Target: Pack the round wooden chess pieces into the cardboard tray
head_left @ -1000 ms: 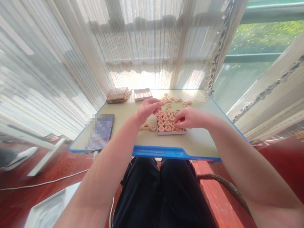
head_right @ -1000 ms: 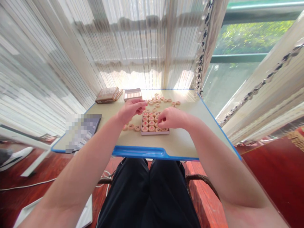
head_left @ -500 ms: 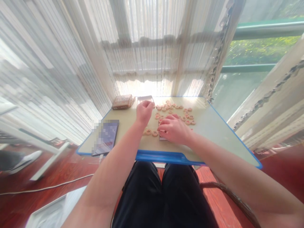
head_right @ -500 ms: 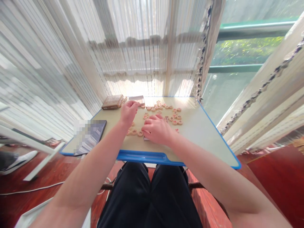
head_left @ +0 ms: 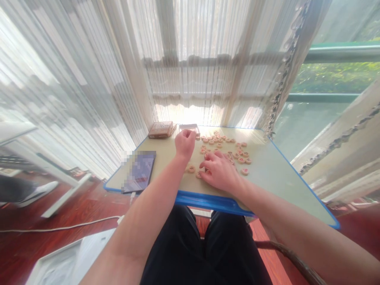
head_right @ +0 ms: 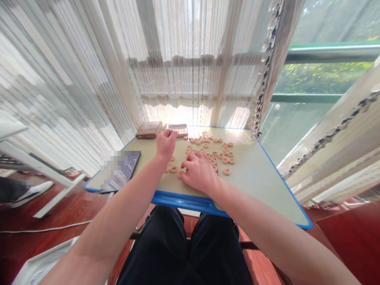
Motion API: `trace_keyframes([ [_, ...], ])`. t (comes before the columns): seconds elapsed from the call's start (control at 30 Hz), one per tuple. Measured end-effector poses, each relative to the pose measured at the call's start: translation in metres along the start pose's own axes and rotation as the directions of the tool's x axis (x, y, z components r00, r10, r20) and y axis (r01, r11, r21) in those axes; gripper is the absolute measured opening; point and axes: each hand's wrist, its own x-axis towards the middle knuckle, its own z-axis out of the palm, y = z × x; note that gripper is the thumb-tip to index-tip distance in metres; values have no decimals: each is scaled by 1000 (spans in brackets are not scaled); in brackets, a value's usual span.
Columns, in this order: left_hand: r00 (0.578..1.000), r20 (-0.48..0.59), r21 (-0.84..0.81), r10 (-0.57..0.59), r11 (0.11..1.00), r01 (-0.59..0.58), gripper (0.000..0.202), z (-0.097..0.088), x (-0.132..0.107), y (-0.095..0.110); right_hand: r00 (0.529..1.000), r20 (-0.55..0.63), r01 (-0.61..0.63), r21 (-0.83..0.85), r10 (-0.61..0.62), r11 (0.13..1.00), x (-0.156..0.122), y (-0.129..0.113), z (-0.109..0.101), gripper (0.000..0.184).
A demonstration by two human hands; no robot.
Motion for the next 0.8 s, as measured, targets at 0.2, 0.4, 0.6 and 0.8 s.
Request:
trace_keyframes([
  [0.2, 996, 25, 106, -82, 991, 79, 27, -5, 8, -15, 997, -16, 78, 24, -77, 997, -3, -4, 5, 24],
  [0.4, 996, 7, 174, -86, 981, 84, 26, -6, 9, -20, 954, -64, 299, 106, -294, 948, -3, 6, 1, 17],
  [0.6, 976, 213, 147, -48, 989, 17, 21, 3, 2, -17, 975, -143, 187, 113, -170, 976, 0, 33, -10, 18],
  [0.8, 874, 484, -83, -34, 993, 84, 25, 8, -6, -9, 985, -172, 36, 59, -25, 998, 2, 47, -8, 19],
])
